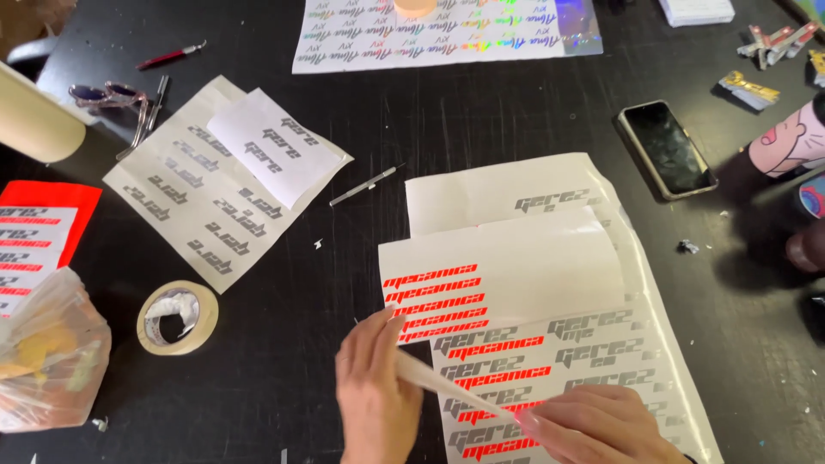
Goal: Applying transfer tape to rows of red vinyl stickers on a sheet to prepare them for application.
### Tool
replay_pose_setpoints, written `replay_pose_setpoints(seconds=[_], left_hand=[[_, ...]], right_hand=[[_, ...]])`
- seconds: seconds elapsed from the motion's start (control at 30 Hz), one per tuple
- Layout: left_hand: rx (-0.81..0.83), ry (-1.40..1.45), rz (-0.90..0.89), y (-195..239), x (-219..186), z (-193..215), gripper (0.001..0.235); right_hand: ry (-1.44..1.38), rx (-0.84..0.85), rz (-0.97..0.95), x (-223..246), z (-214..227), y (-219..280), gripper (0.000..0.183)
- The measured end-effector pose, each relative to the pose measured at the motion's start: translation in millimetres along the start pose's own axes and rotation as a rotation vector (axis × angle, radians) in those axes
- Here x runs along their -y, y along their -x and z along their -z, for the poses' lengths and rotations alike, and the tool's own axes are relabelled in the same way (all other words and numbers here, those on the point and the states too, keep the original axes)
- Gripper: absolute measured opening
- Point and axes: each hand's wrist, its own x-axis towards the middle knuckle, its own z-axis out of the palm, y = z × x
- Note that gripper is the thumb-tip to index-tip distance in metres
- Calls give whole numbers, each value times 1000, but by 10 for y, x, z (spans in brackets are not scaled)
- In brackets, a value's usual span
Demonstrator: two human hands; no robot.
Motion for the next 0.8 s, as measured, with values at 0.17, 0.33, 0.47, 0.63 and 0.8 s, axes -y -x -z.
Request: replay_pose_setpoints(seconds=[0.17,0.33,0.47,0.63,0.8], left_hand=[[396,353,90,-7,268,278,44],[1049,300,203,-400,286,708,50],[896,626,456,-718,212,818,37],[658,714,579,-1135,195,735,24],[166,334,423,-948,870,-274,37]], right_hand=[[-126,28,24,-220,4,-31,21],[-246,35,-159,-652,-116,-60,26],[-281,138,-451,-685,-127,-401,33],[-414,18,-701,-674,-291,-982,17],[-364,5,-744,-1248,-950,-760,28]])
